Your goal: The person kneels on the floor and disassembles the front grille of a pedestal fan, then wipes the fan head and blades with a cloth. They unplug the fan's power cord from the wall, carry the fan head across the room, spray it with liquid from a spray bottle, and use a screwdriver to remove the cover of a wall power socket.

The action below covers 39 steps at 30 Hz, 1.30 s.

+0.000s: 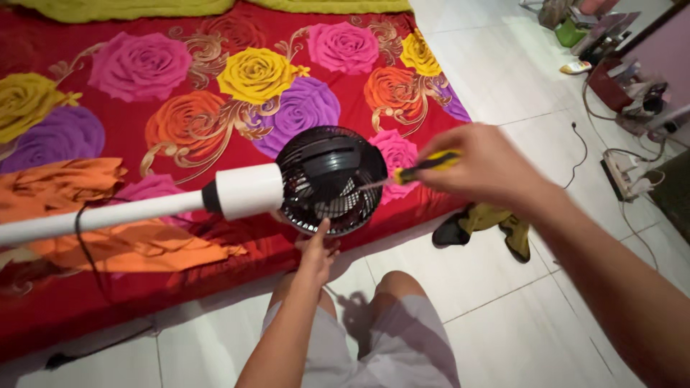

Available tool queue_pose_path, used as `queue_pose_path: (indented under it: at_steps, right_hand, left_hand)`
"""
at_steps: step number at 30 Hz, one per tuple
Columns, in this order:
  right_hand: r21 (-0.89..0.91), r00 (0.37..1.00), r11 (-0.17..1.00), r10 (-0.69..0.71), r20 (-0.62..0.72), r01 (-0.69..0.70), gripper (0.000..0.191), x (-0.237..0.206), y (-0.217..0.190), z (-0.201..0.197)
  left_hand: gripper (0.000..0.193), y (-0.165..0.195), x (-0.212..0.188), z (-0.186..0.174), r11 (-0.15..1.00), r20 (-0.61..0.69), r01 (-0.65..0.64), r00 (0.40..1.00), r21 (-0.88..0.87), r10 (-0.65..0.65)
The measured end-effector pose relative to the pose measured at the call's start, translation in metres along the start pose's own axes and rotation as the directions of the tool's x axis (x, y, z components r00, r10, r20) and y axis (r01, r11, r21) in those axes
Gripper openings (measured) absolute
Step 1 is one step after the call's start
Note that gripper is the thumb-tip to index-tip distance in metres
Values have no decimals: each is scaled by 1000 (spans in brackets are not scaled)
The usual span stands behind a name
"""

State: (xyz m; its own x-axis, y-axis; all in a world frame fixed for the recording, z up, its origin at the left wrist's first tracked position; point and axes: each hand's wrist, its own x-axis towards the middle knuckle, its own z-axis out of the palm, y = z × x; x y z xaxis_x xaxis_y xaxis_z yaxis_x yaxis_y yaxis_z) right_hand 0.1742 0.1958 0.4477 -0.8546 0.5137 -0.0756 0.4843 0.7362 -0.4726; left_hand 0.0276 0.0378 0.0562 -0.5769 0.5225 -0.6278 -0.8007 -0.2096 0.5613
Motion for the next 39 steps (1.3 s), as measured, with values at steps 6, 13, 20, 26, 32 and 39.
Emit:
queue_pose_path:
  at_steps: [6,13,20,26,32,39]
  right_hand:
    - [179,941,982,115,-320,-59,37,3,78,22]
    - [447,855,888,147,-497,108,32,30,136,66]
    - [457,877,852,-5,-480,255,33,80,136,51]
    - [267,788,887,-154,-596,376,37,99,106,40]
    - [331,888,883,-174,-427,332,40,64,50,73]
    - [639,995,763,78,55,-95,46,59,59,61]
  left_hand:
    - [84,7,-3,-14,997,80,18,997,72,-24]
    - [76,82,-54,-11,760,6,299,929,578,-370]
    - [63,169,-89,67,-78,-14,-67,663,995,-748]
    - [47,192,-103,178,485,370,-42,705,873,-605]
    - [38,163,-87,253,657,259,-84,950,749,-175]
    - [61,291,-70,246,-123,164,-167,986,978,-33]
